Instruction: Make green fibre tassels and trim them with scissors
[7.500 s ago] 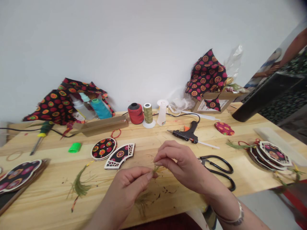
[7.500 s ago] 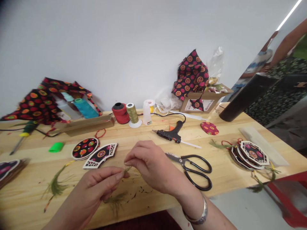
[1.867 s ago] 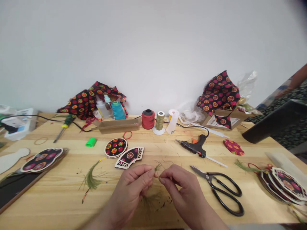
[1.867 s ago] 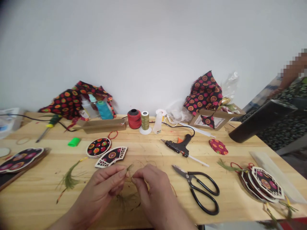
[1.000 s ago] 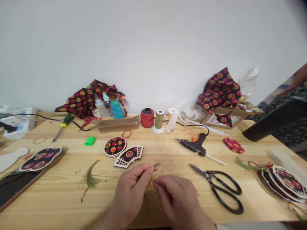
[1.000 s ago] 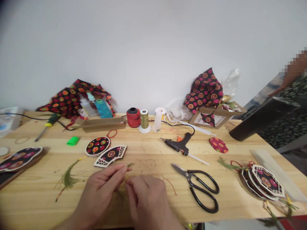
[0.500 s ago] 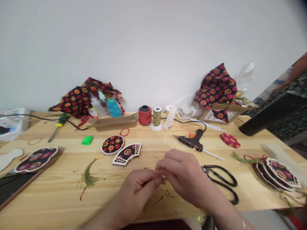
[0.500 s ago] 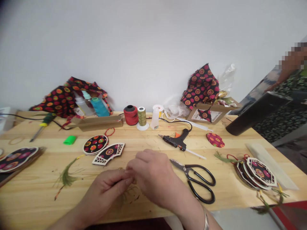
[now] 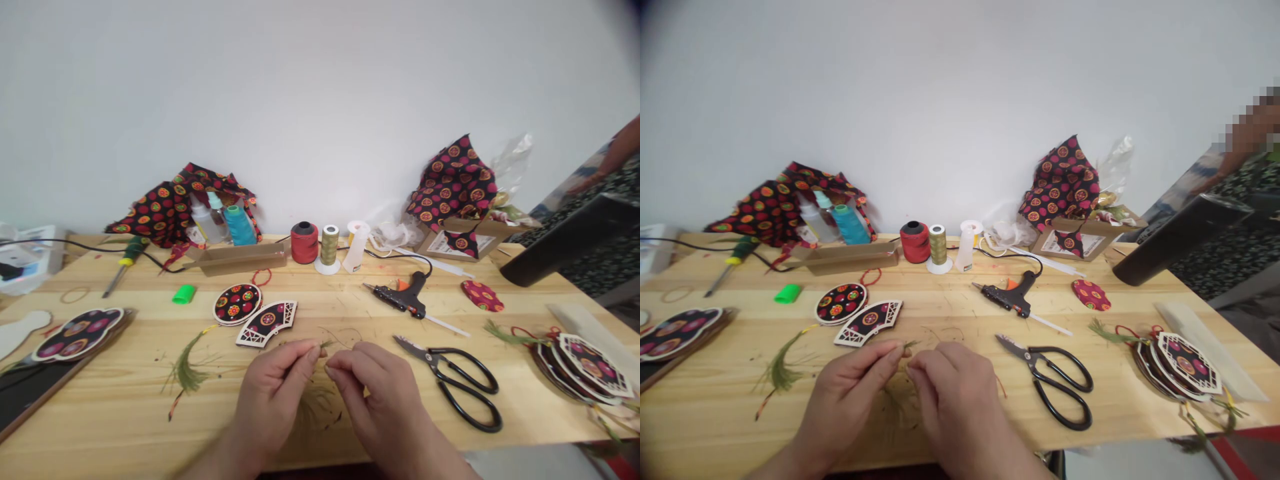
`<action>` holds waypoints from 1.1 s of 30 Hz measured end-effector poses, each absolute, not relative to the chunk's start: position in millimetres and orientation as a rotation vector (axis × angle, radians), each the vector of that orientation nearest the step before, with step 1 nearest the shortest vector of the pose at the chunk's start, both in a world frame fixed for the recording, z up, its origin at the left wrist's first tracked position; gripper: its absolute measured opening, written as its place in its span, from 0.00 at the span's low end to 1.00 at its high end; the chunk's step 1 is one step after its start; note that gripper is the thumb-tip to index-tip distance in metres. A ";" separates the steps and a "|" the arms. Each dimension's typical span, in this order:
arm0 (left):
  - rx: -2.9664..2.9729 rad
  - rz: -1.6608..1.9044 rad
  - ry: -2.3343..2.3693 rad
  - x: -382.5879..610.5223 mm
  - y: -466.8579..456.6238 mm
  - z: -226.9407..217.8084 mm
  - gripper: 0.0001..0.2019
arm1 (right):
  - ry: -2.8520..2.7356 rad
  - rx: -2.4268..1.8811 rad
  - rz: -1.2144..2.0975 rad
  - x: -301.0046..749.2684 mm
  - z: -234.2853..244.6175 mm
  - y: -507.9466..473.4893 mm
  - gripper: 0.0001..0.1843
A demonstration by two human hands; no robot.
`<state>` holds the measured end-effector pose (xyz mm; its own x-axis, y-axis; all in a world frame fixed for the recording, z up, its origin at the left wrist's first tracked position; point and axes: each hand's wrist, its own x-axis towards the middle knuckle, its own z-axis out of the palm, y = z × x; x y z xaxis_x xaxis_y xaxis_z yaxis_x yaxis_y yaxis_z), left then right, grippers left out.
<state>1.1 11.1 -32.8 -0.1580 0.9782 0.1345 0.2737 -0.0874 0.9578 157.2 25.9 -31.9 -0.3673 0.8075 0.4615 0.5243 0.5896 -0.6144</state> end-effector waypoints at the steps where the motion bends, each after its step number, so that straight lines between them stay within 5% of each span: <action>1: 1.424 1.299 1.507 1.8 11.0 -33.0 0.06 | -2.053 -1.042 0.459 156.3 -32.1 25.0 0.09; 20: 1.456 1.339 1.567 7.4 8.9 -34.8 0.07 | -2.123 -0.958 0.380 152.3 -37.0 17.9 0.10; 28: 1.586 1.121 1.380 3.7 10.7 -29.6 0.10 | -2.521 -0.791 0.064 167.9 -6.5 25.3 0.12; 33: 1.561 1.022 1.201 2.8 8.0 -27.0 0.10 | -2.531 -0.830 0.295 175.4 7.9 42.9 0.09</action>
<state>2.8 8.0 -27.0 0.1898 0.9779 0.0879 0.2435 -0.1336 0.9607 175.4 42.9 7.9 -0.7133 0.6036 0.3563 0.5054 0.7951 -0.3351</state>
